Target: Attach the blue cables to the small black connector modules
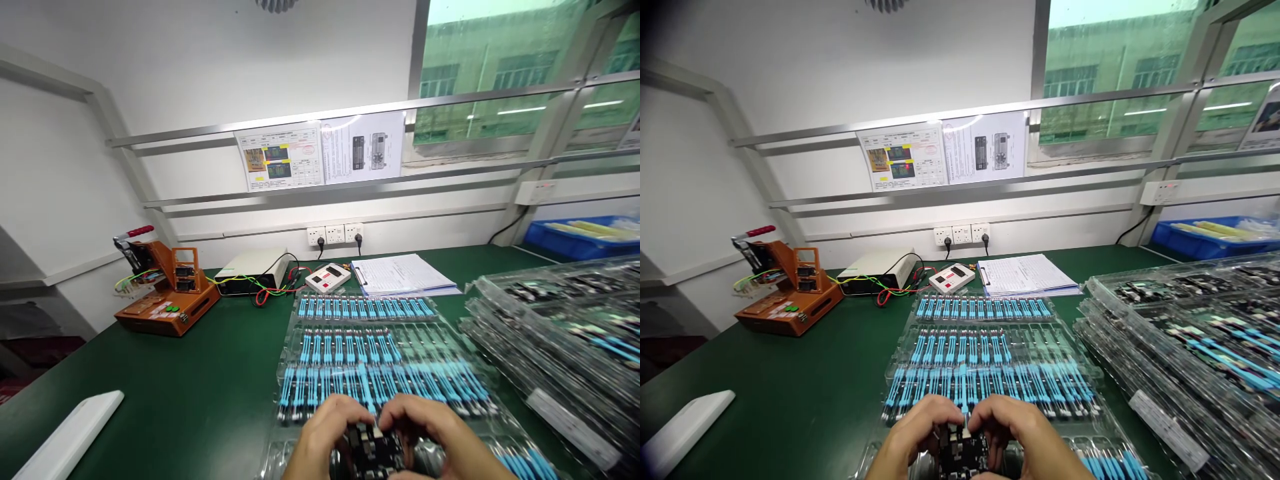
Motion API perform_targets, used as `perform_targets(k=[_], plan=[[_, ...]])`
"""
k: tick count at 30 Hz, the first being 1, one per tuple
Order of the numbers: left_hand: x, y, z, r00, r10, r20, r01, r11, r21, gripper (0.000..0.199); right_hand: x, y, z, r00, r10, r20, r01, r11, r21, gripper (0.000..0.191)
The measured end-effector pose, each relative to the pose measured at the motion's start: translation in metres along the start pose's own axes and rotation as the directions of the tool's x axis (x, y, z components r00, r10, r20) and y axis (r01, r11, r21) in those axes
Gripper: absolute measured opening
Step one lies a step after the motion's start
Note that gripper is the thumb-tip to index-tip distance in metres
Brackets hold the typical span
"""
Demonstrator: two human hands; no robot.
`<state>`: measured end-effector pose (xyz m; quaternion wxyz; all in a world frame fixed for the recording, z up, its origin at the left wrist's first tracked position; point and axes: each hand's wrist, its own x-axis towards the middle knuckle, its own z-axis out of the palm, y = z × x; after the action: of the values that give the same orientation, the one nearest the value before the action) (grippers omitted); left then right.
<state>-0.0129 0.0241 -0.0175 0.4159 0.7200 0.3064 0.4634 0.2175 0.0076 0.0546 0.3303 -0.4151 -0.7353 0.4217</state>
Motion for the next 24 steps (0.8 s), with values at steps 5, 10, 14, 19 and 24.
perform_targets(k=[5,10,14,19,24], plan=[[-0.002,-0.006,-0.005,0.999,0.05,-0.004,-0.05,0.998,-0.022,0.052,0.002,-0.002,-0.001,1.0,-0.008,0.001,0.008,0.999,0.036,0.032],[-0.003,0.003,-0.014,0.999,0.038,0.011,-0.038,0.999,0.005,0.046,0.003,-0.004,-0.001,1.0,-0.007,-0.004,0.007,0.999,0.038,0.031],[-0.001,0.021,-0.024,0.986,-0.077,0.148,0.077,0.997,0.002,0.034,0.001,-0.004,-0.002,1.0,0.005,-0.01,-0.005,0.997,0.075,0.032],[-0.002,0.013,-0.023,0.993,0.053,0.105,-0.054,0.998,0.015,0.021,-0.001,-0.003,-0.002,1.0,0.014,-0.014,-0.012,0.995,0.098,0.032],[-0.008,-0.005,-0.018,0.994,0.066,0.083,-0.067,0.998,0.007,0.024,0.001,-0.005,-0.003,1.0,0.02,-0.019,-0.018,0.996,0.085,0.032]])
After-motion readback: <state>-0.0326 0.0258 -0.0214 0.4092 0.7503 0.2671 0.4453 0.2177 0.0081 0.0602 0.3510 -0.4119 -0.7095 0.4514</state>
